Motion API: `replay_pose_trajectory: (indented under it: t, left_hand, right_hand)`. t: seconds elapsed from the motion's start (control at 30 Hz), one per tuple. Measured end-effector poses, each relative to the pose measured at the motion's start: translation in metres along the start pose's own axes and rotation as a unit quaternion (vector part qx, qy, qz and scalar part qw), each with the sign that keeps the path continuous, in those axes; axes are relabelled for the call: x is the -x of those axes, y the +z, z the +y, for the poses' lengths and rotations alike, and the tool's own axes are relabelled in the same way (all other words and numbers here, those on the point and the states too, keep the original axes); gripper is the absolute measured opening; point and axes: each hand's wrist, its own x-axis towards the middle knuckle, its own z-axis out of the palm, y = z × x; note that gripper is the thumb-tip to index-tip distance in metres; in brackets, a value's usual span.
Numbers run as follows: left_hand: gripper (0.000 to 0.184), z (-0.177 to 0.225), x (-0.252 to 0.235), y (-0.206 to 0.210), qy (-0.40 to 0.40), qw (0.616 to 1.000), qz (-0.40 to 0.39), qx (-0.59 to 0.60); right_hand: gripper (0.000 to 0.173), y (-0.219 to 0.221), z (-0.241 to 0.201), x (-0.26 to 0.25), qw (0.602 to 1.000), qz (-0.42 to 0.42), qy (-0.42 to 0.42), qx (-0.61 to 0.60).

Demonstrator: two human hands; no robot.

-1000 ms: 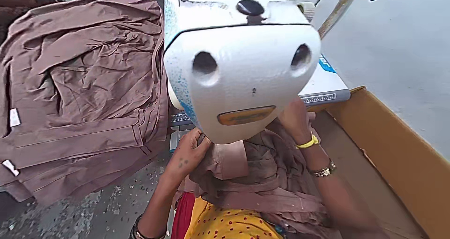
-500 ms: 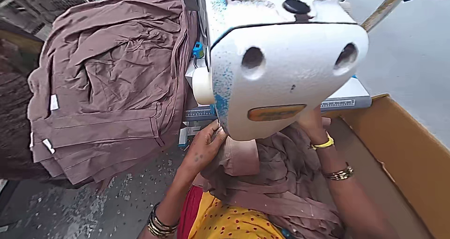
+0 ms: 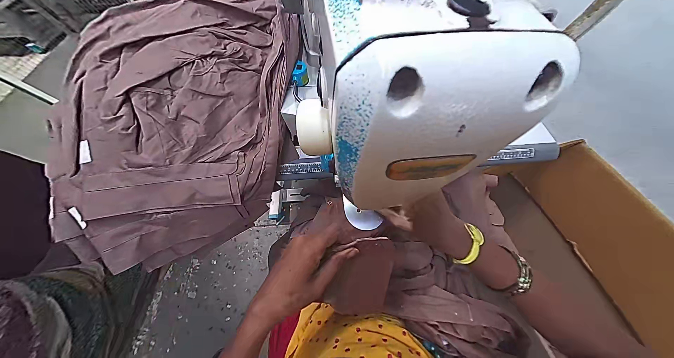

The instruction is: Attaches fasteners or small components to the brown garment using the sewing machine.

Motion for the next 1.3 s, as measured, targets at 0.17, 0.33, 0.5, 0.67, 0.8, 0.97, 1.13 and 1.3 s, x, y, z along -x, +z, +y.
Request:
replay_pose_trajectory:
  t: [0.17, 0.33, 0.5, 0.67, 0.8, 0.97, 1.13, 1.3]
  left_hand:
    - [0.025, -0.005, 0.000, -0.003, -0.069, 0.987, 0.035, 0.141]
    - [0.013, 0.000, -0.007, -0.004, -0.139, 0.966, 0.085, 0.199]
    - [0.008, 0.001, -0.032, -0.007, -0.204, 0.942, 0.123, 0.236]
    - [0.006, -0.010, -0.061, -0.006, -0.198, 0.961, 0.123, 0.150]
    - [0.010, -0.009, -0.070, -0.010, -0.213, 0.966, 0.101, 0.102]
    - [0.011, -0.032, -0.060, -0.015, -0.197, 0.915, 0.096, 0.338]
    - [0.037, -0.070, -0.035, -0.013, -0.218, 0.823, 0.158, 0.500]
    - [0.020, -0.101, -0.011, 0.002, -0.170, 0.819, 0.016, 0.547]
  right_hand:
    - [0.024, 0.012, 0.009, 0.006, 0.924, -0.024, 0.254, -0.285]
    - [0.021, 0.009, 0.007, -0.001, 0.910, -0.048, 0.285, -0.299]
    - [0.038, 0.010, -0.005, 0.033, 0.987, 0.079, 0.047, -0.128]
    - [0.056, 0.023, -0.011, 0.060, 0.992, 0.103, -0.073, 0.020]
    - [0.056, 0.022, -0.009, 0.062, 0.992, 0.099, -0.071, 0.035]
    - [0.047, 0.005, 0.014, 0.065, 0.996, 0.092, 0.017, 0.015]
    - [0.030, -0.041, 0.116, 0.064, 0.948, 0.027, 0.240, 0.207]
    - [0.032, -0.047, 0.166, 0.058, 0.946, -0.020, 0.230, 0.228]
